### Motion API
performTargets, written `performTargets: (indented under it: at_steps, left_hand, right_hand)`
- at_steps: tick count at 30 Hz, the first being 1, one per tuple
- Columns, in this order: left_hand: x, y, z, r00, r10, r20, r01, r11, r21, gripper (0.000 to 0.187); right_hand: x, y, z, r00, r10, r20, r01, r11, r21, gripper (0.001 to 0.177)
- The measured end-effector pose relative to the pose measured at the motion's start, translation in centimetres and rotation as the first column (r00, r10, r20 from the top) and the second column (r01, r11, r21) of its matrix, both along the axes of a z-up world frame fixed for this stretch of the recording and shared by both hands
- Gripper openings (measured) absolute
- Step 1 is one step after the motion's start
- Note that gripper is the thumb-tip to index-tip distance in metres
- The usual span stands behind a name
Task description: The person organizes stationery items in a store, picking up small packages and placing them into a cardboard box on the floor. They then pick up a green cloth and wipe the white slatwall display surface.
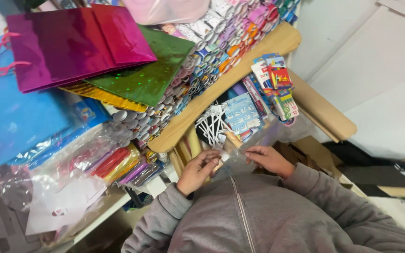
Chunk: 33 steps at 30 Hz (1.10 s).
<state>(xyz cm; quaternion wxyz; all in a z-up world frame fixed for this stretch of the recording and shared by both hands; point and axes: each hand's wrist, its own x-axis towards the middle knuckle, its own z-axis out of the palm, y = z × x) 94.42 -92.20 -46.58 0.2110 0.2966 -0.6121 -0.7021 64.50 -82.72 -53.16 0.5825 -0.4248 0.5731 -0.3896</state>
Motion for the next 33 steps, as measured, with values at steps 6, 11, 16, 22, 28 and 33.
performTargets:
  at_steps: [6, 11, 16, 22, 28, 33]
  left_hand:
    - [0.3, -0.6, -3.2, 0.989, -0.146, -0.033, 0.138, 0.973, -0.185, 0.035]
    - [-0.2, 0.0, -2.6, 0.969, -0.236, 0.070, 0.245, 0.952, -0.183, 0.035]
    - [-1.8, 1.3, -1.5, 0.927, -0.343, 0.153, 0.370, 0.900, -0.228, 0.037]
    - [-5.6, 5.3, 0.5, 0.845, -0.505, 0.175, 0.534, 0.803, -0.264, 0.037]
    - [-9.3, 12.9, -0.9, 0.724, -0.672, 0.154, 0.683, 0.670, -0.290, 0.037]
    - [-11.1, 21.7, -1.7, 0.566, -0.811, 0.148, 0.815, 0.525, -0.246, 0.039]
  right_hand:
    - [2.2, 3.3, -0.4, 0.994, -0.109, -0.012, 0.109, 0.994, 0.015, 0.031]
    - [3.8, 6.2, -1.5, 0.982, -0.180, 0.056, 0.181, 0.983, -0.012, 0.030]
    - [4.3, 9.9, 0.5, 0.945, -0.310, 0.100, 0.310, 0.950, 0.018, 0.028]
    - [4.5, 17.2, 0.8, 0.895, -0.436, 0.091, 0.441, 0.897, -0.036, 0.027]
    - [6.2, 29.2, 0.7, 0.784, -0.620, 0.040, 0.621, 0.780, -0.076, 0.026]
    - [9.3, 40.3, 1.1, 0.673, -0.739, 0.028, 0.739, 0.670, -0.073, 0.025]
